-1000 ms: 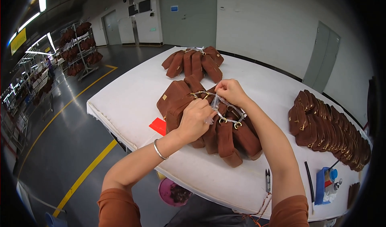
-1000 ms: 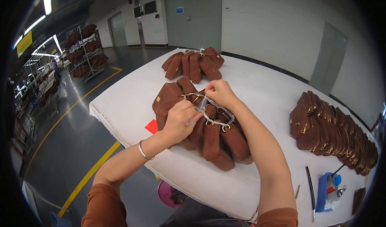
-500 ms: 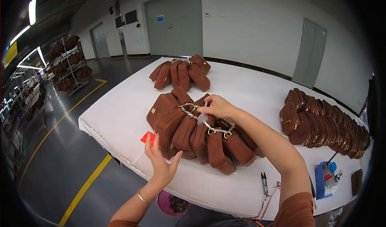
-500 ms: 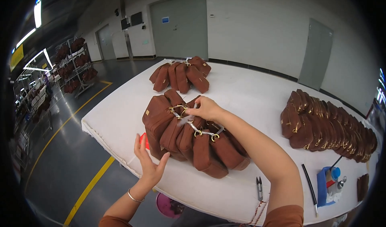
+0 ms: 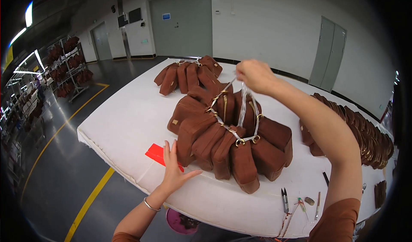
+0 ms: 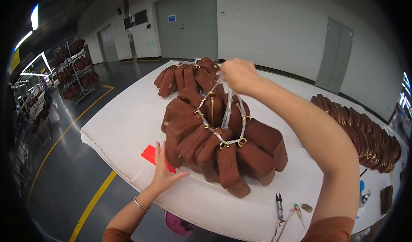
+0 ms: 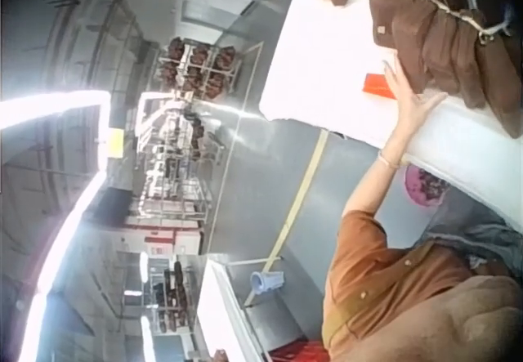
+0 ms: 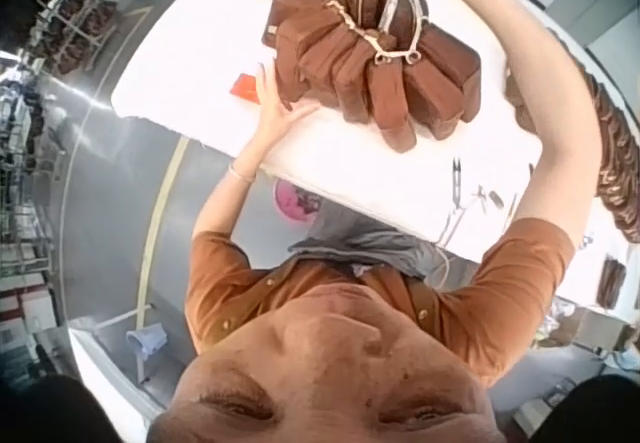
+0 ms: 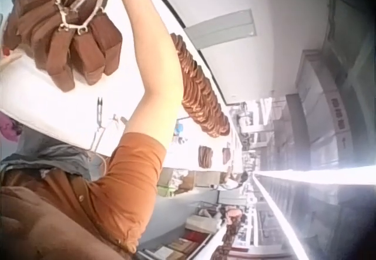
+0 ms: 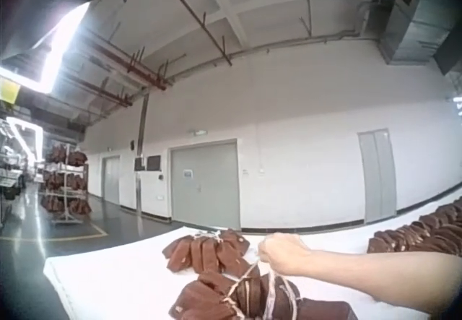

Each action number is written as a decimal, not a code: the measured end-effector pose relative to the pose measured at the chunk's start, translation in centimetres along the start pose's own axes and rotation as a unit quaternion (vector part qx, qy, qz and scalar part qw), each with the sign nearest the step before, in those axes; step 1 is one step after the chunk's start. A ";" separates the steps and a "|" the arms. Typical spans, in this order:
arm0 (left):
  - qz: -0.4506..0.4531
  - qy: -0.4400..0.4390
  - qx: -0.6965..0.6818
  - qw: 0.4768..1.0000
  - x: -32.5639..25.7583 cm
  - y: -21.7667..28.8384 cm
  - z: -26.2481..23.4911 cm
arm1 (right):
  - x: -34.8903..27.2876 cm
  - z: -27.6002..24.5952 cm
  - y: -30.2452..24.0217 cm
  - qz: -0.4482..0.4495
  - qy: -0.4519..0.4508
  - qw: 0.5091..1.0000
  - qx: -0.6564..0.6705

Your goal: Inspecting and finishing leather pouches by cleaning zippers and trimming threads.

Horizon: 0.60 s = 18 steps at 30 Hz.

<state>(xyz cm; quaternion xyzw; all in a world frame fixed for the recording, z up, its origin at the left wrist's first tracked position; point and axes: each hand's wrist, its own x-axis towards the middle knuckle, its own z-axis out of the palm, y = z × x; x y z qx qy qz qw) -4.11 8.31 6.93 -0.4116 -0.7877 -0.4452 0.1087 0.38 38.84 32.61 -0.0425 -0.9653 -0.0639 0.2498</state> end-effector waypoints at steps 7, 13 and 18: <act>0.093 -0.056 -0.144 0.984 6.1 3.8 8.4 | 4.7 0.1 7.9 -0.006 0.140 0.990 0.015; 0.129 -0.077 -0.189 0.970 14.1 5.2 18.0 | 10.9 2.8 13.8 0.103 0.154 0.980 0.075; 0.114 -0.111 -0.214 0.964 23.5 5.3 25.2 | 17.8 9.2 21.4 0.011 0.235 0.971 -0.046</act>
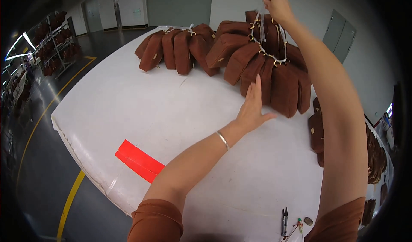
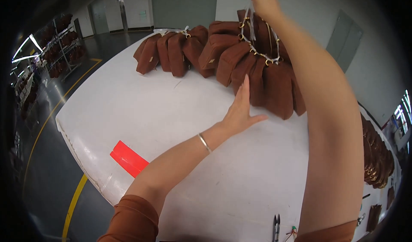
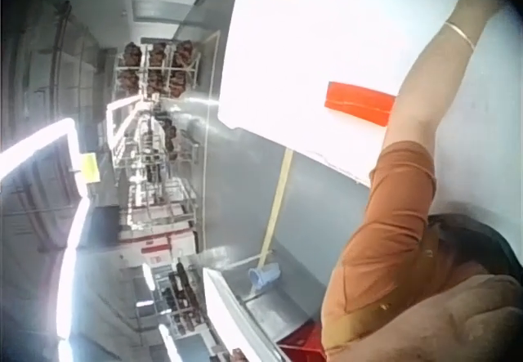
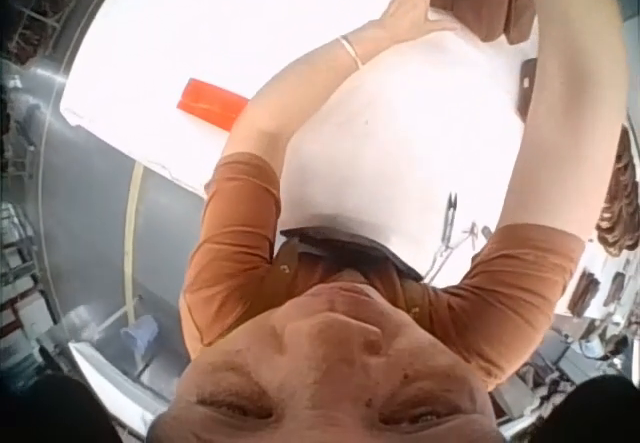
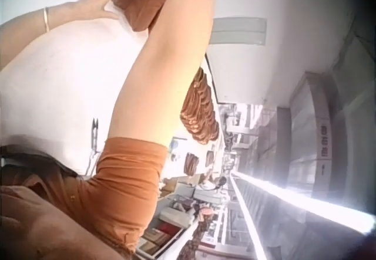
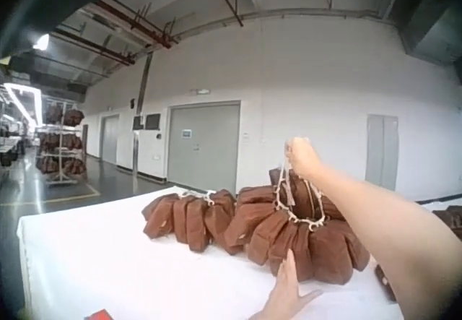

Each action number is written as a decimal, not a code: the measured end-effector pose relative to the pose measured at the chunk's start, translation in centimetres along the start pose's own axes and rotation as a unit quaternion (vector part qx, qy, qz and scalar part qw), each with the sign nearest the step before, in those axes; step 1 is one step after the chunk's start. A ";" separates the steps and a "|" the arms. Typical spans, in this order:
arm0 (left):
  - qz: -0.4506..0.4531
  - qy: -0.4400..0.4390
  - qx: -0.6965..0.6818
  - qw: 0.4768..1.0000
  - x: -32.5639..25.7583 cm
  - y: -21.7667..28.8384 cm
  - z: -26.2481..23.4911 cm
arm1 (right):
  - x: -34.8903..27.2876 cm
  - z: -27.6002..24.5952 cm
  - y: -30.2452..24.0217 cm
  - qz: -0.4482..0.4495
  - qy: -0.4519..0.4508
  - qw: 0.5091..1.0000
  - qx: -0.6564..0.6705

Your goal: Inspecting and finishing leather pouches by cleaning zippers and trimming threads.

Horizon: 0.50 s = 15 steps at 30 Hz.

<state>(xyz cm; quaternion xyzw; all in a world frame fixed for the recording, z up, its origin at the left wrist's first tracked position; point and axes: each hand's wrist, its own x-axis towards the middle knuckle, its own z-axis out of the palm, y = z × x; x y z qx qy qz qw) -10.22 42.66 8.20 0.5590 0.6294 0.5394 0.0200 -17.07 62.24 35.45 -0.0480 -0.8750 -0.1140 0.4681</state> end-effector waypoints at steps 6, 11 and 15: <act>-0.054 -0.030 0.225 0.972 3.9 -11.2 0.1 | -7.9 15.3 -3.9 0.084 -0.210 0.974 -0.016; -0.135 -0.036 0.319 0.937 3.6 -16.1 1.2 | -15.4 16.1 -6.0 0.119 -0.258 0.958 -0.048; -0.131 -0.082 0.362 0.919 3.7 -15.7 2.9 | -18.0 10.6 -4.8 0.067 -0.249 0.966 0.015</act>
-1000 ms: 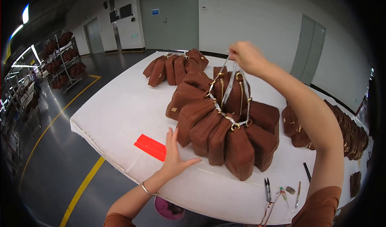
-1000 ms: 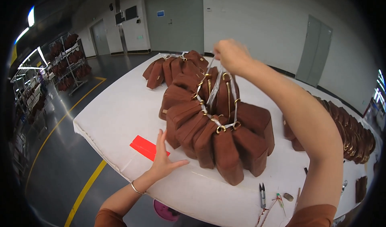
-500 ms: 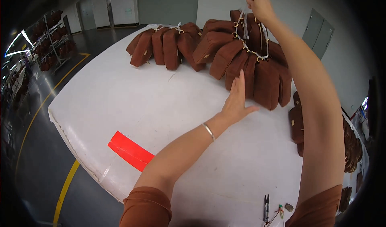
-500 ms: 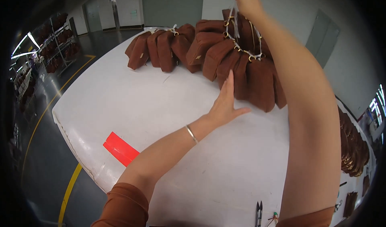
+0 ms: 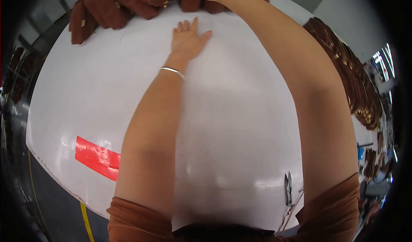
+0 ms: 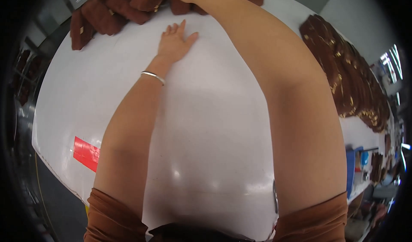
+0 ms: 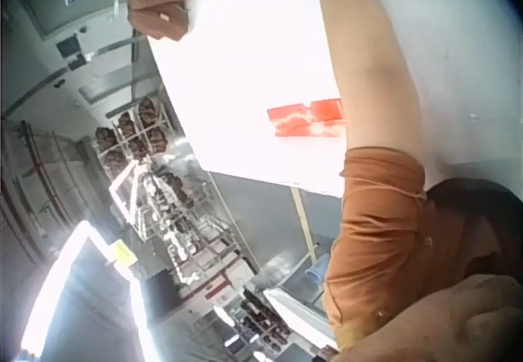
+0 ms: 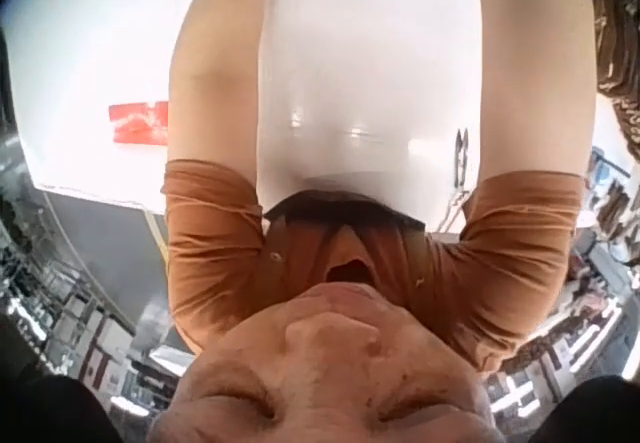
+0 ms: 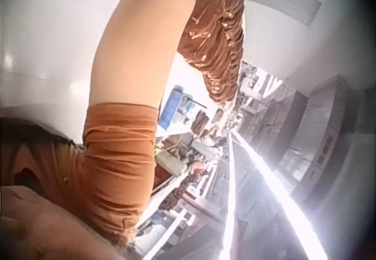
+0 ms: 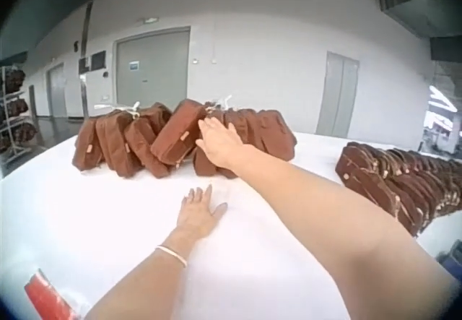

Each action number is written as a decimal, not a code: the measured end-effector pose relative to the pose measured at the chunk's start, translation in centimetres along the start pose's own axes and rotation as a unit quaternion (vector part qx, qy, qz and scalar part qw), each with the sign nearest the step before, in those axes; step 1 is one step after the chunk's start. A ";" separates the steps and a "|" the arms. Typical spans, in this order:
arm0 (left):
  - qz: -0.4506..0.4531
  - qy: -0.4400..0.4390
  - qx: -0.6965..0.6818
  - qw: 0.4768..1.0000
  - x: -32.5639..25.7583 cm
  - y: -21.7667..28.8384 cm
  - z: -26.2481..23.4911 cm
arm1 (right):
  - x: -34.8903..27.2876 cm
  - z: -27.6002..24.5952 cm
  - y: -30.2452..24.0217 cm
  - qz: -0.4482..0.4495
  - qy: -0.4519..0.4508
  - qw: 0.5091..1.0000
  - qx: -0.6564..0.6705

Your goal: Inspecting and finishing leather pouches by cleaning zippers and trimming threads.

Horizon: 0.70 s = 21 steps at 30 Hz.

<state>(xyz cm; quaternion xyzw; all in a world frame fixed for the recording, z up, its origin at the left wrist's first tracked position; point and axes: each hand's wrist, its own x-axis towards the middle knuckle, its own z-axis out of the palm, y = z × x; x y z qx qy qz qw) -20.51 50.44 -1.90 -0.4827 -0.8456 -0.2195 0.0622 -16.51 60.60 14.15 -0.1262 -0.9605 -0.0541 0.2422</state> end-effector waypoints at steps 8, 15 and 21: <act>0.010 -0.084 0.086 0.993 -7.1 1.5 -2.7 | -21.0 -12.1 -0.8 -0.125 -0.092 0.986 0.066; 0.040 -0.091 0.098 0.990 -15.8 4.0 -5.3 | -43.9 -22.0 -5.1 0.065 -0.148 0.973 0.167; 0.061 -0.115 0.087 0.988 -24.1 7.7 -7.7 | -55.8 -19.5 -13.2 0.170 -0.132 0.972 0.098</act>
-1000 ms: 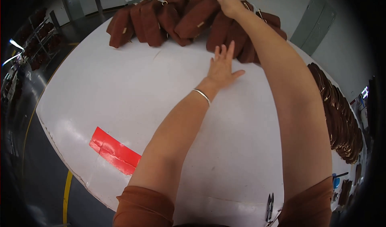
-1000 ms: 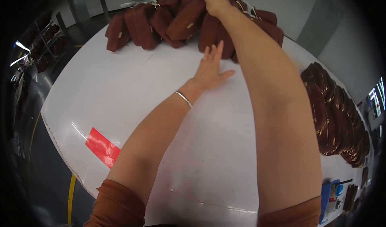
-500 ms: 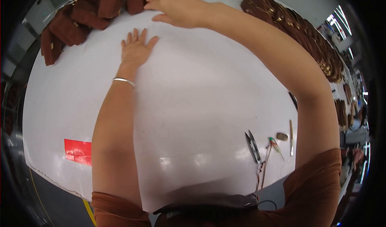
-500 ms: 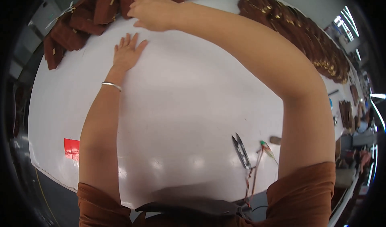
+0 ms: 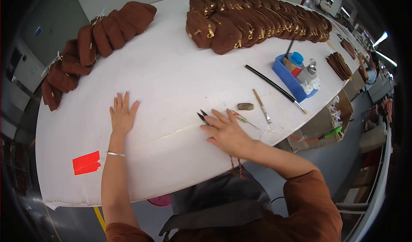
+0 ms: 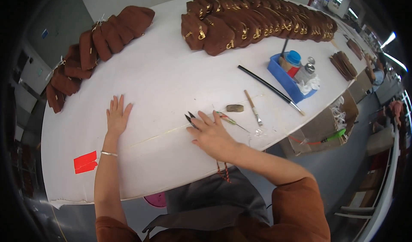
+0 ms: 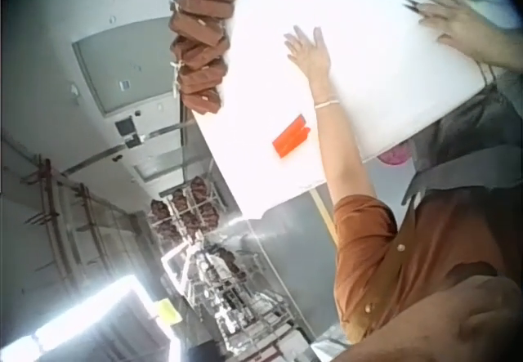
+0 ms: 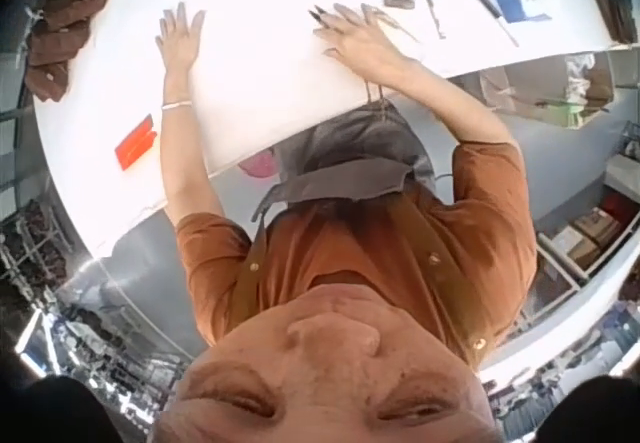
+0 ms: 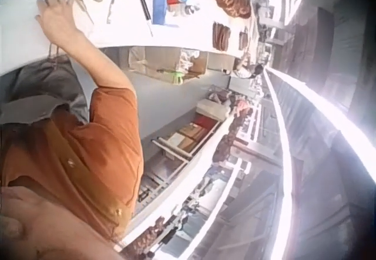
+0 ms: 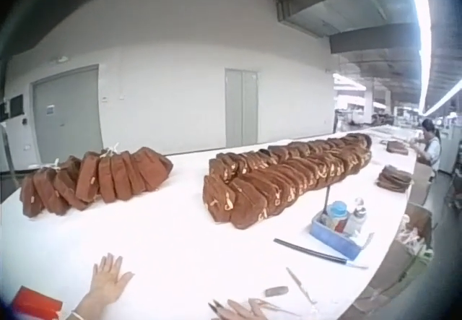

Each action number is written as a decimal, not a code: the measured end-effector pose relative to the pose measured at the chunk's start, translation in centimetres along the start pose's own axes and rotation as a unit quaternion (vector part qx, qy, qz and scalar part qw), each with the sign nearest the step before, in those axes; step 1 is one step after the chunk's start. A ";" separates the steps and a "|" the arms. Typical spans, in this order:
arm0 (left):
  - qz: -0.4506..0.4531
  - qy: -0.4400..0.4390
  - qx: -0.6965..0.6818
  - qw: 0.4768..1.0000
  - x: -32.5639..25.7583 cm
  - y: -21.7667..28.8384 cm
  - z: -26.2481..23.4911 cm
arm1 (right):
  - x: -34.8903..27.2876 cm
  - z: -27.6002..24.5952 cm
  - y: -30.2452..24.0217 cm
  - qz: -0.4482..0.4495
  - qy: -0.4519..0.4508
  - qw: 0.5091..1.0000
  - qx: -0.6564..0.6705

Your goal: Inspecting and finishing leather pouches by cleaning zippers and trimming threads.

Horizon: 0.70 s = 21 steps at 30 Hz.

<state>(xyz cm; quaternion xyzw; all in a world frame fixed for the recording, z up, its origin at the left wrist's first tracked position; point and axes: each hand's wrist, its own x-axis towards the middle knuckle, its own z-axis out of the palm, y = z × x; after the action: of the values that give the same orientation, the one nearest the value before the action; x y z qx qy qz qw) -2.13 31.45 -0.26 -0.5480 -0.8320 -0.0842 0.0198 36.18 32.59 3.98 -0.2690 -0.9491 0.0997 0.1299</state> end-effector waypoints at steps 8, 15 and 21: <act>0.005 -0.012 -0.018 1.000 -8.8 4.5 -1.4 | -4.1 2.3 0.2 0.045 0.140 0.983 0.113; 0.199 -0.029 -0.120 0.972 -17.8 17.3 -3.1 | -6.9 -1.0 2.6 0.057 0.282 0.944 0.159; 0.315 0.019 -0.375 0.872 -19.2 27.8 -4.0 | -13.7 -5.7 7.4 0.105 0.193 0.972 0.090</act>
<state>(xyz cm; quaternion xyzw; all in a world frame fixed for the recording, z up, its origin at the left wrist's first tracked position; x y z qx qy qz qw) 30.71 24.03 4.56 -0.7454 -0.5209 -0.3895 -0.1464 52.74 32.09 4.84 -0.3683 -0.8599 0.1437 0.3228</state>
